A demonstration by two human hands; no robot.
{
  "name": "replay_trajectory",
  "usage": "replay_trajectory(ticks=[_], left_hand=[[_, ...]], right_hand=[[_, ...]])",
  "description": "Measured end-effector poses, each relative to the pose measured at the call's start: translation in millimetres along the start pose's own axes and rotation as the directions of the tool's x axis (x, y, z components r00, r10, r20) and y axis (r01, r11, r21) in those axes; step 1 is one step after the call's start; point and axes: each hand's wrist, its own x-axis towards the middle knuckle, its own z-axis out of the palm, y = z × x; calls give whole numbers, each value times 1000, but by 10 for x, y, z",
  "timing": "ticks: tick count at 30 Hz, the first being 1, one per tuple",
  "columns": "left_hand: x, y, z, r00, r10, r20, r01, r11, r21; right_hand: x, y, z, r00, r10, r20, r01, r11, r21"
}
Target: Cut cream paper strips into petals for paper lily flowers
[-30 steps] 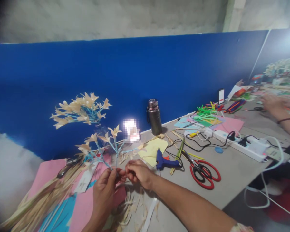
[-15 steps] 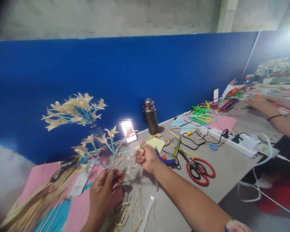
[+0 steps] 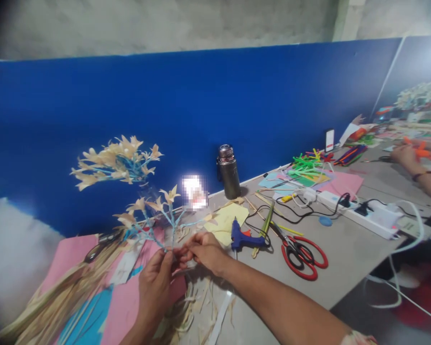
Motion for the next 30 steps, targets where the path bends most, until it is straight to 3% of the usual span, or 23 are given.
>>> replay_trajectory(ticks=[9,14,19,26,30], left_hand=[[-69,42,57,998,26,49,-23,998,-55],[67,32,-99,984,136,-114,-129,989,68],[270,40,-284,913,292,-285,-236,948,214],[419,57,-464,872,354,-339,-283,928,241],[441,42,-503,864,354,-358,-283,929,238]], right_hand=[[-22,106,-95,996,-84,-36,74,973,-220],[-47,74,-102,994,-92,-58,71,952,-297],[-61,91,-74,996,-87,4,82,921,-380],[-29,196,-66,999,10,44,11,898,-440],[-46,178,-74,999,-21,46,40,885,-464]])
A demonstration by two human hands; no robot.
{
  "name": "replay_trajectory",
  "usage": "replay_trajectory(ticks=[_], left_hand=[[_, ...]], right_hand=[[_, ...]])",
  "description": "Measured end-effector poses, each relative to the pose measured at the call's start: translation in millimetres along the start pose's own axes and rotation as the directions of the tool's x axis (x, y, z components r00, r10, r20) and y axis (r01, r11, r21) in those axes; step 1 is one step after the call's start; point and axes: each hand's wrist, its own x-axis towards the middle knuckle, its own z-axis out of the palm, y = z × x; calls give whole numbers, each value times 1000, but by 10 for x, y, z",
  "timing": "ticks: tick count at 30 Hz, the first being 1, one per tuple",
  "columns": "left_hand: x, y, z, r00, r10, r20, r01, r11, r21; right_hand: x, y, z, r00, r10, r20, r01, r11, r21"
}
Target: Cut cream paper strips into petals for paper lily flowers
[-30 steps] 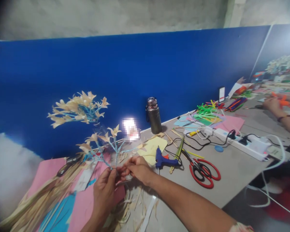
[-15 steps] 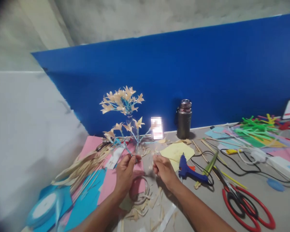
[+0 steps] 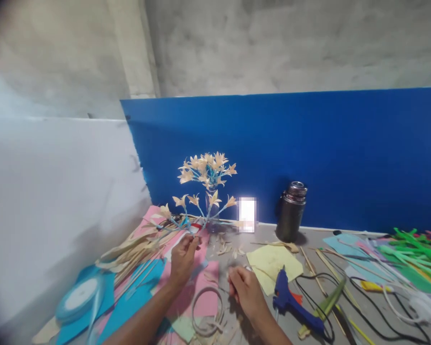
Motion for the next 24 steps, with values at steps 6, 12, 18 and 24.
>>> replay_trajectory(ticks=[6,12,18,24], left_hand=[[-1,61,-14,1000,19,18,-19,1000,-13],[-20,71,-12,999,16,44,-15,1000,-24],[-56,79,14,998,18,60,-16,999,-41],[42,53,-89,998,13,62,-11,999,-41]], right_hand=[[108,-318,51,998,34,-51,-28,994,101],[402,-729,391,997,-69,-32,73,984,161],[579,-772,616,987,-126,-99,140,979,151],[672,-760,361,976,-168,-135,177,983,55]])
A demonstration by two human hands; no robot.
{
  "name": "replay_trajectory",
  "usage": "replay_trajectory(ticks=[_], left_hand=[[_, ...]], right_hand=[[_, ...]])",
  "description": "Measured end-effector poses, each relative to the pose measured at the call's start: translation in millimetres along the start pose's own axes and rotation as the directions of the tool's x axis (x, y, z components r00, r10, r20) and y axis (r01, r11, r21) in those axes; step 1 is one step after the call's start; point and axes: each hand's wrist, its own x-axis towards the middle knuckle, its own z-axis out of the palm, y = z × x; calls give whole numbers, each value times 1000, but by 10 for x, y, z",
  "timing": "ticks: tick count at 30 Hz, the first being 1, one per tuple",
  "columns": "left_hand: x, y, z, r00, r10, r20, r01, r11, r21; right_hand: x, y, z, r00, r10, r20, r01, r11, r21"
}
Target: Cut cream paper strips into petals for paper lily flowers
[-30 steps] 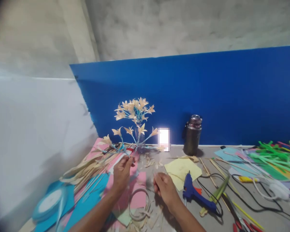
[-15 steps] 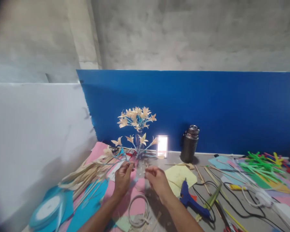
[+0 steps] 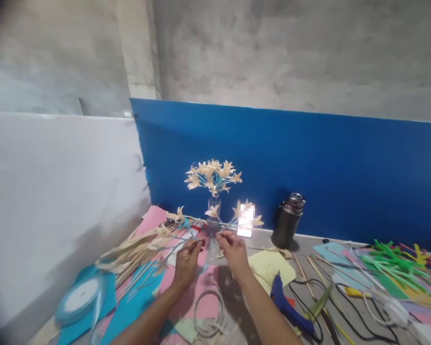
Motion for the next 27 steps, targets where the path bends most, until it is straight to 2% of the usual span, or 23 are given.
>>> replay_trajectory(ticks=[3,6,11,15,18,22,27], left_hand=[[60,-27,-75,1000,-16,20,16,1000,-4],[117,-26,-79,995,-28,99,31,999,-26],[228,11,116,969,-79,233,98,993,-71],[304,-19,305,942,-162,293,197,976,-95],[379,-69,336,922,-223,316,265,959,-97],[535,-104,189,905,-280,321,312,949,-54],[716,-104,-125,909,-280,309,273,960,66]], right_hand=[[57,-1,-188,1000,-13,-11,13,998,-55],[91,13,-270,1000,-19,-16,17,995,-99],[153,46,-188,999,-8,53,16,989,-146],[272,51,-155,992,-35,117,57,981,-187],[363,55,-156,988,-73,139,104,969,-226],[422,94,-45,981,-72,179,117,959,-258],[434,145,276,976,-44,211,103,956,-275]])
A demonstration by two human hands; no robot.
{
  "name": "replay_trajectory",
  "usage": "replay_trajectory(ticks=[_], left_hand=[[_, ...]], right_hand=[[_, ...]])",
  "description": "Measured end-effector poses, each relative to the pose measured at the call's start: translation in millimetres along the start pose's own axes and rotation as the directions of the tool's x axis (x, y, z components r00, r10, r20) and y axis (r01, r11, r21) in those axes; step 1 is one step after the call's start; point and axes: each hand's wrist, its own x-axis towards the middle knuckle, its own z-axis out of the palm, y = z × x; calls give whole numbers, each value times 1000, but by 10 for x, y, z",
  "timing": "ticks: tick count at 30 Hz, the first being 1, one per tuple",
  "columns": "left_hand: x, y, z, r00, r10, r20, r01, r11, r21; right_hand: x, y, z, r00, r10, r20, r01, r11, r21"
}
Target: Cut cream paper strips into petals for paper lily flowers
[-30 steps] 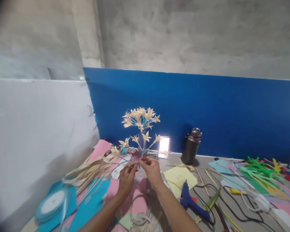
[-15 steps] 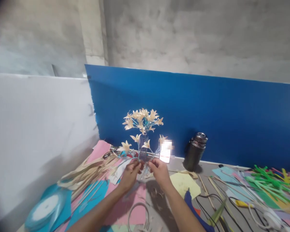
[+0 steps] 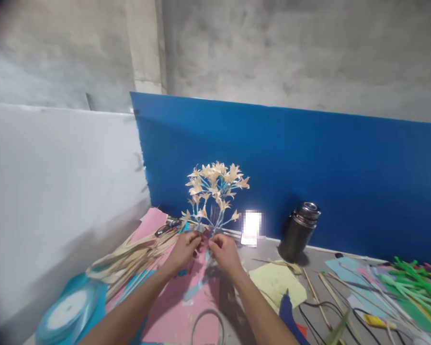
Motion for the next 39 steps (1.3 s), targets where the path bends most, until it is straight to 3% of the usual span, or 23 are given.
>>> replay_trajectory(ticks=[7,12,20,27,33,39], left_hand=[[-205,-98,-326,992,27,-125,-5,984,178],[-291,-169,-473,975,60,-215,5,958,288],[195,-247,-651,923,193,-332,-26,894,447],[290,-296,-974,835,272,-479,9,863,505],[537,-299,-1001,787,324,-525,1,850,526],[757,-307,-1108,738,342,-582,45,835,548]], right_hand=[[-48,-57,417,999,6,34,-4,998,-55],[-137,-166,559,991,-3,133,27,983,-182],[269,-410,801,995,32,99,20,875,-484],[375,-569,1155,997,-31,75,71,793,-606],[713,-579,1167,998,-64,1,48,747,-663],[958,-439,1210,999,-29,-41,-8,714,-700]])
